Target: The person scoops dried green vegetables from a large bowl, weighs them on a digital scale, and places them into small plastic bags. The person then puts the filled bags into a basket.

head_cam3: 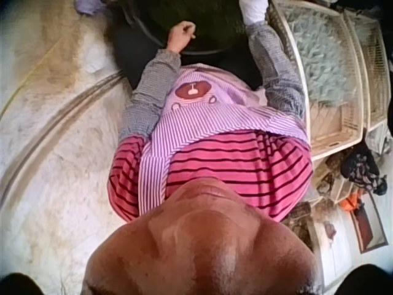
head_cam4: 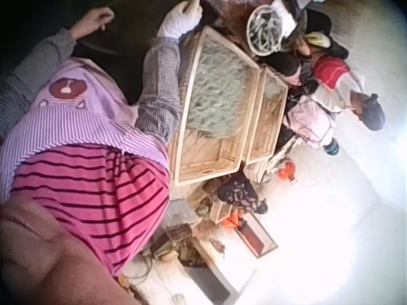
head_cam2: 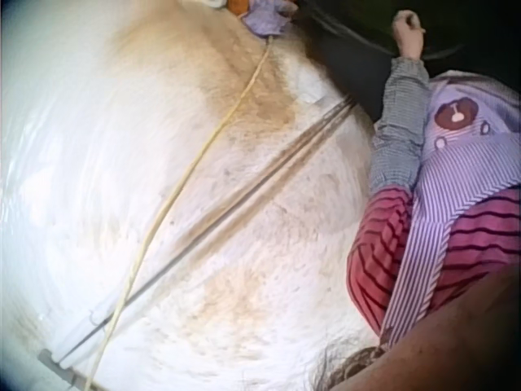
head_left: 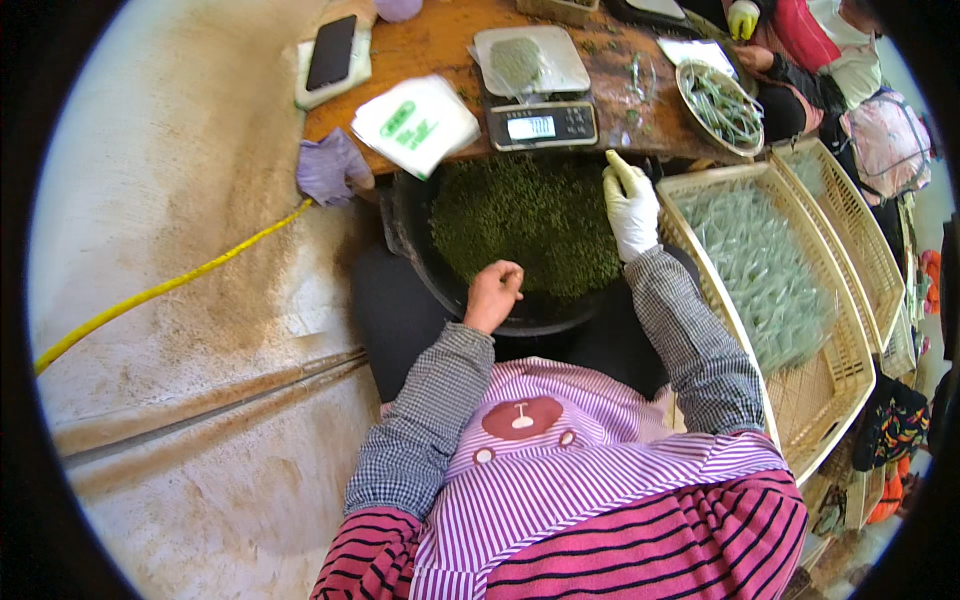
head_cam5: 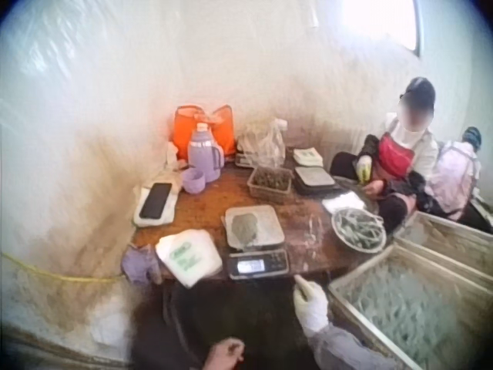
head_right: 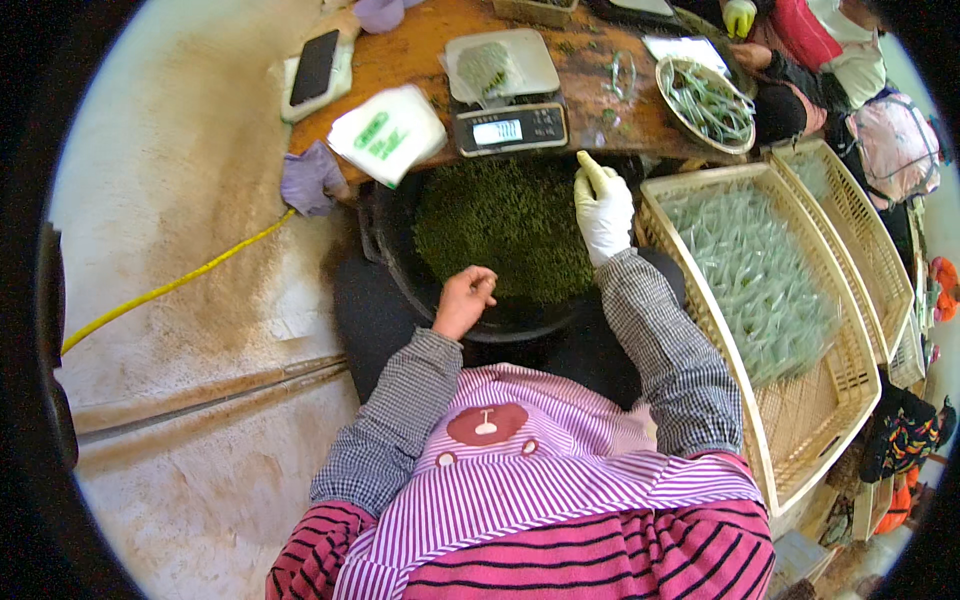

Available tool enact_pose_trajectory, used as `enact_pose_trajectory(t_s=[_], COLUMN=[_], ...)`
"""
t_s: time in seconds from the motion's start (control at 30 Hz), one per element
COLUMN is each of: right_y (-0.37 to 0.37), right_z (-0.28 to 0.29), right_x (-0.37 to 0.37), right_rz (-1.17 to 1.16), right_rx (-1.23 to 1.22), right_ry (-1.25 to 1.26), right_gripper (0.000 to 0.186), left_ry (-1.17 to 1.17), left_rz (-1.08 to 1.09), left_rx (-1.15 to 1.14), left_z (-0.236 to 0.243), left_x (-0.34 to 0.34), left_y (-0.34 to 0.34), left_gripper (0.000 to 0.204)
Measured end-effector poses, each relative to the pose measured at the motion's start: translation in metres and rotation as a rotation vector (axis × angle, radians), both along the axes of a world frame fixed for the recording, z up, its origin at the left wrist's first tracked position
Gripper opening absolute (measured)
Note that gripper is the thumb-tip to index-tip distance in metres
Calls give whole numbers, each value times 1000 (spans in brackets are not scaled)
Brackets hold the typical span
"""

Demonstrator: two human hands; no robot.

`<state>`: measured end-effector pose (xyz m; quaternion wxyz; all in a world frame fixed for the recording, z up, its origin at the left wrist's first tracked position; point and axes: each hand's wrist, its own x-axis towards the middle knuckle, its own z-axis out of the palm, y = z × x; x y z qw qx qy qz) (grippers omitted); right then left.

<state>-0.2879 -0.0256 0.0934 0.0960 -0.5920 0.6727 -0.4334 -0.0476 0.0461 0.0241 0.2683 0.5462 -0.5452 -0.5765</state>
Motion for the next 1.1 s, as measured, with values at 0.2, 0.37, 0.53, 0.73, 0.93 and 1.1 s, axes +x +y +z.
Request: enact_pose_trajectory(t_s=[0.2, 0.37, 0.53, 0.73, 0.93, 1.1], right_y=[7, 0, -4, 11, 29, 36], right_z=[-56, -98, -103, -39, 1, 20], right_x=[14, 38, 38, 12, 7, 21], right_rz=[399, 561, 433, 333, 385, 415], right_rx=[776, 835, 887, 712, 516, 468], right_ry=[854, 1263, 1100, -280, -1023, -1171], right_gripper=[25, 42, 39, 33, 28, 28], left_ry=[-73, -125, -107, -75, 164, 563], left_rz=[17, -20, -3, -10, 43, 22], left_rx=[22, 49, 86, 67, 70, 285], left_z=[-9, 5, 0, 7, 47, 85], left_x=[2, -1, 2, 5, -19, -43], left_y=[4, 1, 5, 0, -23, -35], left_gripper=[17, 18, 17, 17, 34, 41])
